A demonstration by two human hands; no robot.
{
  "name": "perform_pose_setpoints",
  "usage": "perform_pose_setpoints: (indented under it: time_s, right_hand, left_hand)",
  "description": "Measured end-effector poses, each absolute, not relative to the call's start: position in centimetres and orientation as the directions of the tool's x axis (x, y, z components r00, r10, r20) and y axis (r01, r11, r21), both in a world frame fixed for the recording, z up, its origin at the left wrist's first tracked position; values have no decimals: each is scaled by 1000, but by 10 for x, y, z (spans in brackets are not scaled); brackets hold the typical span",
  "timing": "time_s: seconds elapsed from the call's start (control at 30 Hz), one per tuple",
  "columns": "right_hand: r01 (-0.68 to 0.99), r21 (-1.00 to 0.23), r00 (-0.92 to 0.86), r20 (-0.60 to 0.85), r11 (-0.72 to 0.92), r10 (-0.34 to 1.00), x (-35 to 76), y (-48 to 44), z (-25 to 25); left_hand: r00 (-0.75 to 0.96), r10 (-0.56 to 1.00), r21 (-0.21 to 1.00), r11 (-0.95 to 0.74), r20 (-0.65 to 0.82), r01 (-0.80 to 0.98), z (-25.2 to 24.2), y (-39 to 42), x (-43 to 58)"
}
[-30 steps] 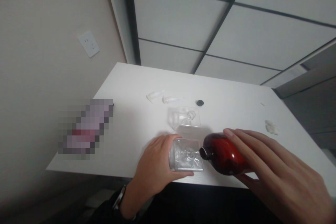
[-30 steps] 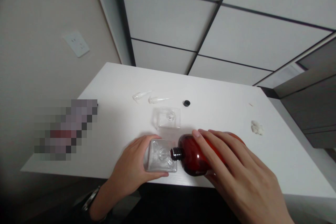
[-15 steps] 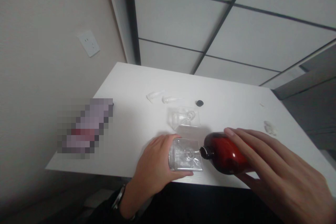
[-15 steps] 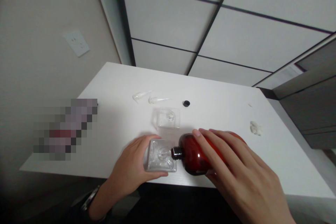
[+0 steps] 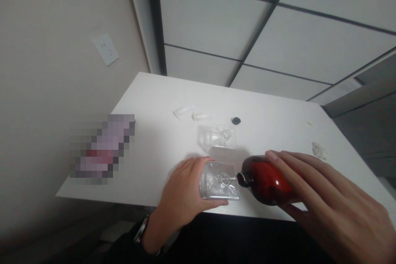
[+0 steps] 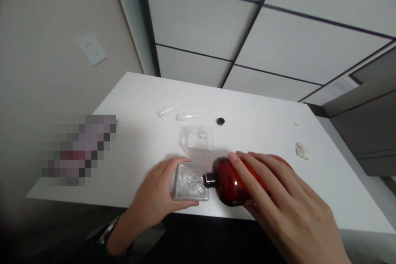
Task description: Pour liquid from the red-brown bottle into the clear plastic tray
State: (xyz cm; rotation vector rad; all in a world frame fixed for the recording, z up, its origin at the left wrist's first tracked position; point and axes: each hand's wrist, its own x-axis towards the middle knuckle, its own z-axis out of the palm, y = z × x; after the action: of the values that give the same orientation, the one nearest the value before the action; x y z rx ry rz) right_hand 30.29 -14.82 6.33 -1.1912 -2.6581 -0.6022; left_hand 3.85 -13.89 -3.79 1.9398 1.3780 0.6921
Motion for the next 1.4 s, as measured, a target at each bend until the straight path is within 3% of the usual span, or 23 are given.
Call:
perform_pose_setpoints:
  time_s: [1.4]
  right_hand:
    - [746, 307, -664, 292, 590, 688, 301, -150, 66]
  left_hand:
    - [322, 946, 772, -231, 36, 592, -37, -138, 39]
